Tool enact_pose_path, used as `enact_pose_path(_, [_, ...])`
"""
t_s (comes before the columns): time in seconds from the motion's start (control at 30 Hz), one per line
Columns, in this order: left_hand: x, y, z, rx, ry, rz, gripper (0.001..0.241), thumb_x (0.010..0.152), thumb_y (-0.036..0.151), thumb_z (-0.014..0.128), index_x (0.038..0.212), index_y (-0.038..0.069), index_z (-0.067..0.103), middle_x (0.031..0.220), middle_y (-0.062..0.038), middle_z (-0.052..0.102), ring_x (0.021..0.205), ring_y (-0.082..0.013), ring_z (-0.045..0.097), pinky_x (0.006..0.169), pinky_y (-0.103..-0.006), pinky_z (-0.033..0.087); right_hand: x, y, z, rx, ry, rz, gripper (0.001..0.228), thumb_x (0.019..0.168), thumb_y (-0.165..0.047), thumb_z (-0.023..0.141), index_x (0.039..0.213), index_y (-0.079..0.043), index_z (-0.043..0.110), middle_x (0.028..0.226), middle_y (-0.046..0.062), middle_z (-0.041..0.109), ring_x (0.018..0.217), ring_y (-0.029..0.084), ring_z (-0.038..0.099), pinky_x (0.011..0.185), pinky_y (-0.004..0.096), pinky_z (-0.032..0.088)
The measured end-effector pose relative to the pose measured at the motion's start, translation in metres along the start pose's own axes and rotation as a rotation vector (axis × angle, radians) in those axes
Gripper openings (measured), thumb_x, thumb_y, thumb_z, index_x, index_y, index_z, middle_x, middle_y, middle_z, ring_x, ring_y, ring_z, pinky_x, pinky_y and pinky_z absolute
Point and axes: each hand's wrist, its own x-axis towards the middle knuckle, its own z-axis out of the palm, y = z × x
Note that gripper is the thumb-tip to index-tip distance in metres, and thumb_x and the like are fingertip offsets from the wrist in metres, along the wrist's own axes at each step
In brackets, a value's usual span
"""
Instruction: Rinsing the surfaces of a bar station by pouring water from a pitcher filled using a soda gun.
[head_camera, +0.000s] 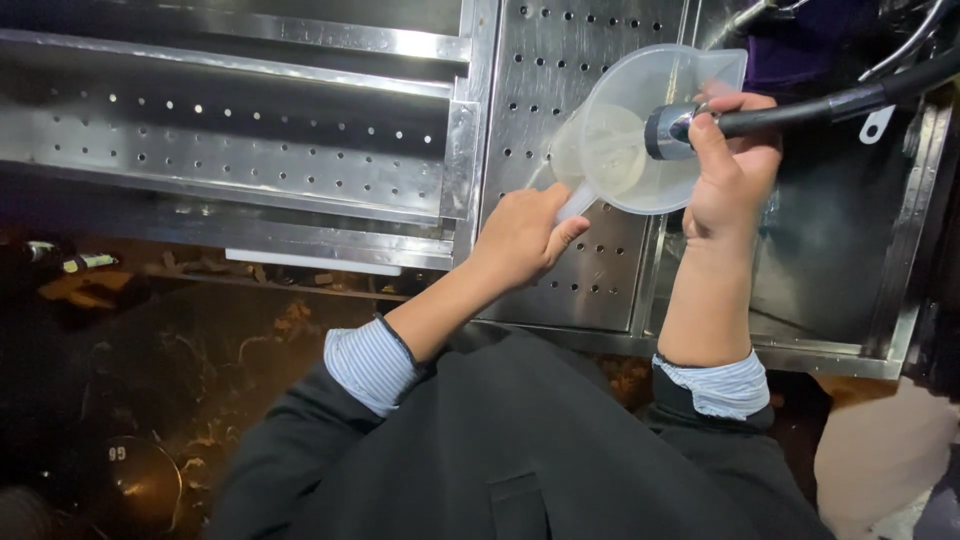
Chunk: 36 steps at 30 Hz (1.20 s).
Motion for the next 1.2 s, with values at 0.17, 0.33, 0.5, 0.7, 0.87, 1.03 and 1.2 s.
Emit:
enact_pose_path(0.17, [-0.002,0.003,-0.001,-0.071,-0.069,-0.109,0.063,0.096,0.068,0.02,0.093,0.01,0.046,0.072,-0.007,0.058,0.061,-0.0307,0.054,0.051,-0.0454,0.035,0.002,0.004,0.0,0.02,-0.016,-0.045,0.018,0.095,-0.01,0.07,0.106,-0.014,0.057,0.117,0.016,0.062,0.112,0.023,0.063,0.106,0.036,0.051])
enact_pose_path(0.33, [-0.002,0.004,0.001,-0.056,-0.097,-0.161,0.071,0.09,0.074,0.012,0.094,0.012,0.046,0.078,-0.005,0.056,0.068,-0.0278,0.054,0.053,-0.0441,0.039,0.002,0.006,-0.001,-0.006,0.016,-0.041,0.017,0.094,-0.01,0.071,0.104,-0.015,0.059,0.112,0.013,0.063,0.111,0.023,0.065,0.105,0.035,0.051])
enact_pose_path(0.5, [-0.002,0.002,0.003,-0.067,-0.031,-0.066,0.069,0.095,0.07,0.015,0.096,0.011,0.05,0.078,-0.006,0.059,0.066,-0.0308,0.056,0.058,-0.0458,0.04,0.002,0.004,-0.001,-0.017,-0.005,-0.061,0.017,0.096,-0.012,0.07,0.107,-0.015,0.058,0.118,0.013,0.062,0.112,0.023,0.063,0.106,0.036,0.049])
enact_pose_path(0.7, [0.0,-0.003,0.006,-0.061,-0.025,-0.039,0.068,0.096,0.069,0.016,0.092,0.009,0.049,0.073,-0.008,0.056,0.059,-0.0311,0.054,0.051,-0.0459,0.036,0.003,0.009,-0.001,0.006,0.013,-0.074,0.018,0.094,-0.011,0.07,0.107,-0.014,0.059,0.114,0.012,0.061,0.112,0.023,0.063,0.106,0.036,0.049])
enact_pose_path(0.87, [-0.001,-0.001,0.005,-0.066,-0.03,-0.072,0.07,0.094,0.072,0.015,0.09,0.011,0.049,0.071,-0.005,0.056,0.057,-0.0278,0.053,0.05,-0.0434,0.035,0.003,0.013,-0.002,0.011,0.016,-0.084,0.019,0.093,-0.012,0.072,0.107,-0.013,0.059,0.115,0.013,0.061,0.111,0.024,0.064,0.105,0.036,0.051])
enact_pose_path(1.03, [-0.001,-0.001,0.004,-0.075,-0.032,-0.079,0.071,0.093,0.073,0.015,0.09,0.01,0.049,0.072,-0.005,0.056,0.059,-0.028,0.053,0.051,-0.0436,0.036,0.002,0.007,0.0,0.012,0.028,-0.064,0.018,0.093,-0.011,0.07,0.107,-0.014,0.059,0.113,0.012,0.062,0.11,0.023,0.064,0.105,0.036,0.051])
enact_pose_path(1.2, [-0.001,0.0,0.003,-0.066,-0.02,-0.072,0.072,0.093,0.073,0.012,0.087,0.011,0.047,0.072,-0.004,0.054,0.059,-0.0265,0.051,0.052,-0.0427,0.034,0.002,0.001,0.004,-0.004,0.037,-0.057,0.017,0.092,-0.014,0.071,0.105,-0.014,0.06,0.116,0.013,0.064,0.11,0.024,0.065,0.105,0.038,0.052])
